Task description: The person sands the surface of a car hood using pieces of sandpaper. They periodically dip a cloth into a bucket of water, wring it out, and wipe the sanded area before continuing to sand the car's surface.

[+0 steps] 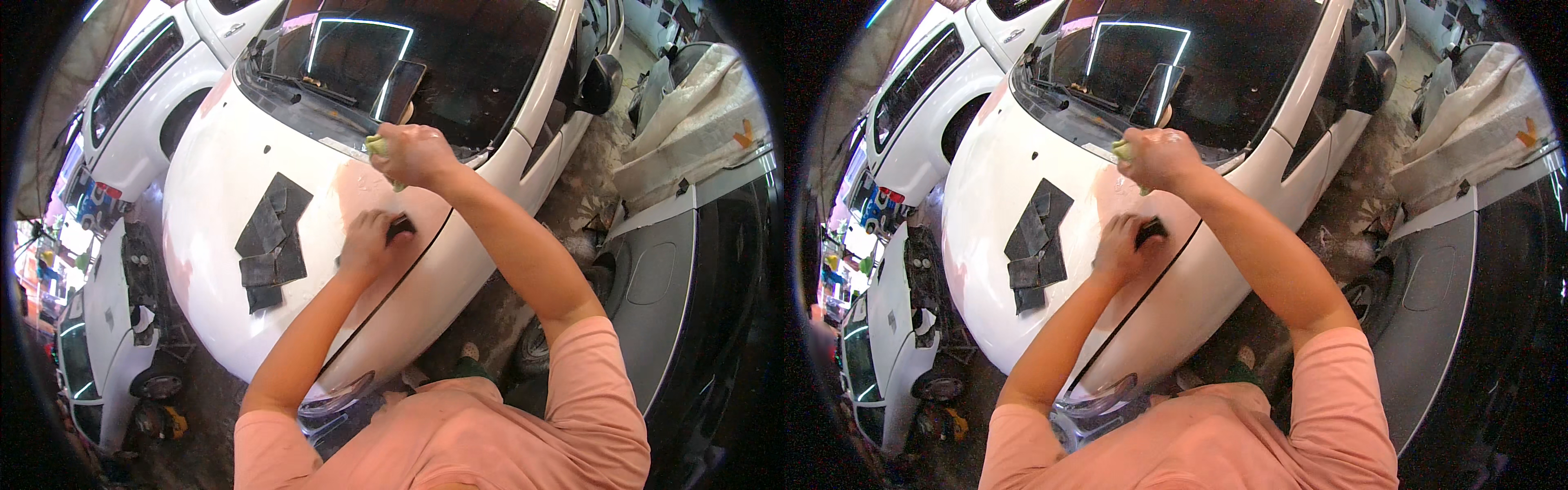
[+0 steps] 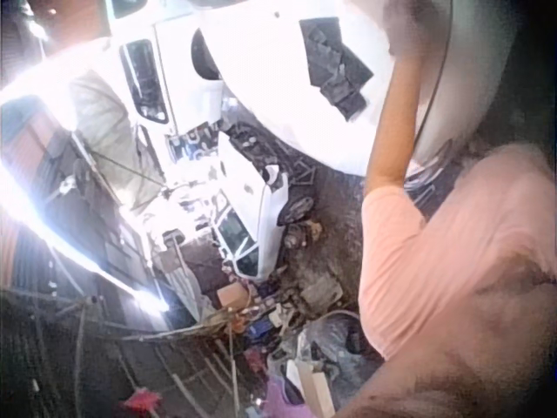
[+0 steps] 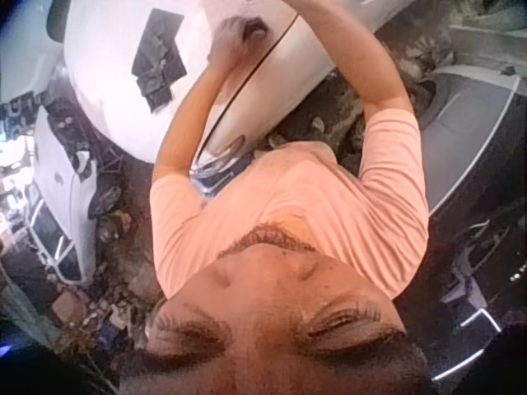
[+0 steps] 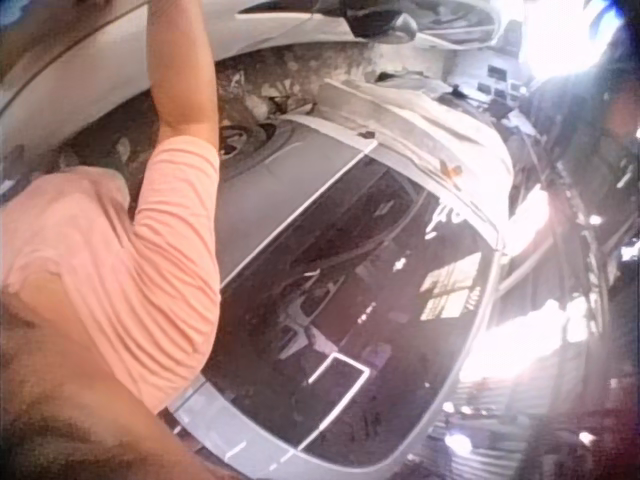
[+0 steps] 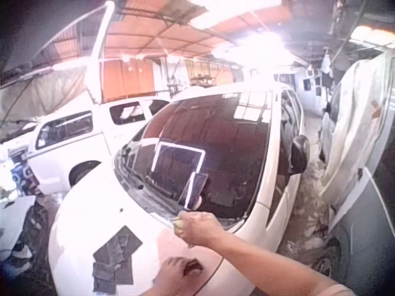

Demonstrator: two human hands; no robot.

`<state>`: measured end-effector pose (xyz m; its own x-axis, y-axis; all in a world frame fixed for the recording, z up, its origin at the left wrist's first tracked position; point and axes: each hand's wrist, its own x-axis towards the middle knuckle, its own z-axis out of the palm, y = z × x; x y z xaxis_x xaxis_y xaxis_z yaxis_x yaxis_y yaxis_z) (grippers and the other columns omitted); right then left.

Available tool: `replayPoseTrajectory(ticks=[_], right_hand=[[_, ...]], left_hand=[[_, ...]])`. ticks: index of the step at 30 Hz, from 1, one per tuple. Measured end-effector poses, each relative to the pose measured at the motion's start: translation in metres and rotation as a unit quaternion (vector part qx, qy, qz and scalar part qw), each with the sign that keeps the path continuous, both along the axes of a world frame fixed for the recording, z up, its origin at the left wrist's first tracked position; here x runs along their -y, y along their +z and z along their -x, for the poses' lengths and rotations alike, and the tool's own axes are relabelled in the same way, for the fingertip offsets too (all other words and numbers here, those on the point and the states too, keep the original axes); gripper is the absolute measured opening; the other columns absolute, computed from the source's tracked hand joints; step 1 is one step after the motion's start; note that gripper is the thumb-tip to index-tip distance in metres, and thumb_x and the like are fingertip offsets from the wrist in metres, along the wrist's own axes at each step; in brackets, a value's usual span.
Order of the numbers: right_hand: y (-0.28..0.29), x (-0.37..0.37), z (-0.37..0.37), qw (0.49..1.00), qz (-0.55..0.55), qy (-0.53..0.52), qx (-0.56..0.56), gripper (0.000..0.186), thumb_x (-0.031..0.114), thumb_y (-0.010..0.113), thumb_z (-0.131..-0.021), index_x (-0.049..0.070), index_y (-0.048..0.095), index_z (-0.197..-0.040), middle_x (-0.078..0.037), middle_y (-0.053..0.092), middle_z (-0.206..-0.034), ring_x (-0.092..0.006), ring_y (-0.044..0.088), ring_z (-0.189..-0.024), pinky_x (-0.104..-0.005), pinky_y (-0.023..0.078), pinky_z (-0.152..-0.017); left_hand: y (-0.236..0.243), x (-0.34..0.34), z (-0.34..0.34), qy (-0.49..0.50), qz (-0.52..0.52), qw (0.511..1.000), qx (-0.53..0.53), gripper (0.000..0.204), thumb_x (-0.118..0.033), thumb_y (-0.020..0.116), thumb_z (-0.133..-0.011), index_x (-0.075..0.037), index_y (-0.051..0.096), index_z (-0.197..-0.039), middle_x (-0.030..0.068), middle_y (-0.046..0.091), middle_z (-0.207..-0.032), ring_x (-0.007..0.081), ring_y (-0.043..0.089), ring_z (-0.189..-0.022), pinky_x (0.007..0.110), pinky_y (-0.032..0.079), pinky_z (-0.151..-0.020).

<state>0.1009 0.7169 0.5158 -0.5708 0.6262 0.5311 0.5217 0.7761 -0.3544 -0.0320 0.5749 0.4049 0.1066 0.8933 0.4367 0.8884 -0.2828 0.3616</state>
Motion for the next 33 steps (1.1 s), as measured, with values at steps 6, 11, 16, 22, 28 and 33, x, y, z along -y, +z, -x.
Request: replayPoseTrajectory(ticks=[6, 11, 16, 22, 28, 33], right_hand=[[0.009, 0.012, -0.001, 0.999, -0.015, 0.004, 0.030, 0.029, 0.035, 0.072, -0.086, 0.008, 0.070, -0.096, -0.020, 0.076, -0.089, -0.0382, 0.075, -0.086, -0.0465, 0.060, -0.080], [-0.011, -0.043, -0.072, 0.983, 0.065, -0.100, -0.136, 0.037, 0.040, 0.076, -0.089, 0.006, 0.069, -0.102, -0.022, 0.075, -0.094, -0.0415, 0.074, -0.090, -0.0484, 0.058, -0.081], [-0.039, -0.105, -0.120, 0.973, -0.008, -0.172, -0.153, 0.041, 0.045, 0.071, -0.094, 0.007, 0.065, -0.109, -0.018, 0.072, -0.102, -0.0411, 0.074, -0.092, -0.0498, 0.058, -0.080], [-0.063, -0.112, -0.113, 0.973, -0.096, -0.183, -0.105, 0.038, 0.046, 0.070, -0.095, 0.010, 0.065, -0.108, -0.013, 0.071, -0.101, -0.0340, 0.076, -0.088, -0.0458, 0.062, -0.075], [-0.057, -0.107, -0.113, 0.970, -0.098, -0.201, -0.099, 0.038, 0.046, 0.072, -0.094, 0.010, 0.065, -0.105, -0.010, 0.071, -0.098, -0.0310, 0.077, -0.083, -0.0438, 0.063, -0.072], [-0.058, -0.108, -0.109, 0.969, -0.109, -0.199, -0.095, 0.038, 0.046, 0.073, -0.093, 0.011, 0.065, -0.105, -0.010, 0.071, -0.099, -0.0310, 0.076, -0.083, -0.0436, 0.063, -0.071]], left_hand=[[0.019, -0.040, -0.015, -0.012, -0.051, 0.999, 0.008, 0.040, -0.035, 0.073, -0.094, -0.004, 0.064, -0.119, 0.0183, 0.067, -0.117, 0.0413, 0.061, -0.112, 0.050, 0.048, -0.099], [0.005, -0.051, -0.007, -0.068, -0.040, 0.995, -0.054, 0.039, -0.031, 0.075, -0.092, -0.003, 0.065, -0.118, 0.0185, 0.068, -0.113, 0.0414, 0.061, -0.110, 0.050, 0.048, -0.098], [0.013, -0.018, 0.010, -0.090, -0.047, 0.995, 0.004, 0.034, -0.024, 0.080, -0.091, -0.002, 0.066, -0.114, 0.0187, 0.069, -0.109, 0.0405, 0.063, -0.104, 0.047, 0.050, -0.095], [0.020, -0.085, -0.038, -0.091, -0.057, 0.994, -0.003, 0.036, -0.025, 0.081, -0.089, -0.003, 0.066, -0.113, 0.0166, 0.069, -0.107, 0.0387, 0.063, -0.103, 0.048, 0.049, -0.092], [0.010, -0.019, 0.006, -0.077, -0.038, 0.996, -0.007, 0.036, -0.025, 0.080, -0.090, -0.001, 0.065, -0.112, 0.0178, 0.067, -0.108, 0.0392, 0.061, -0.104, 0.048, 0.049, -0.093], [0.031, -0.093, -0.047, -0.099, -0.072, 0.992, 0.000, 0.037, -0.022, 0.081, -0.089, -0.003, 0.064, -0.116, 0.0173, 0.067, -0.109, 0.0388, 0.062, -0.105, 0.049, 0.049, -0.093]])
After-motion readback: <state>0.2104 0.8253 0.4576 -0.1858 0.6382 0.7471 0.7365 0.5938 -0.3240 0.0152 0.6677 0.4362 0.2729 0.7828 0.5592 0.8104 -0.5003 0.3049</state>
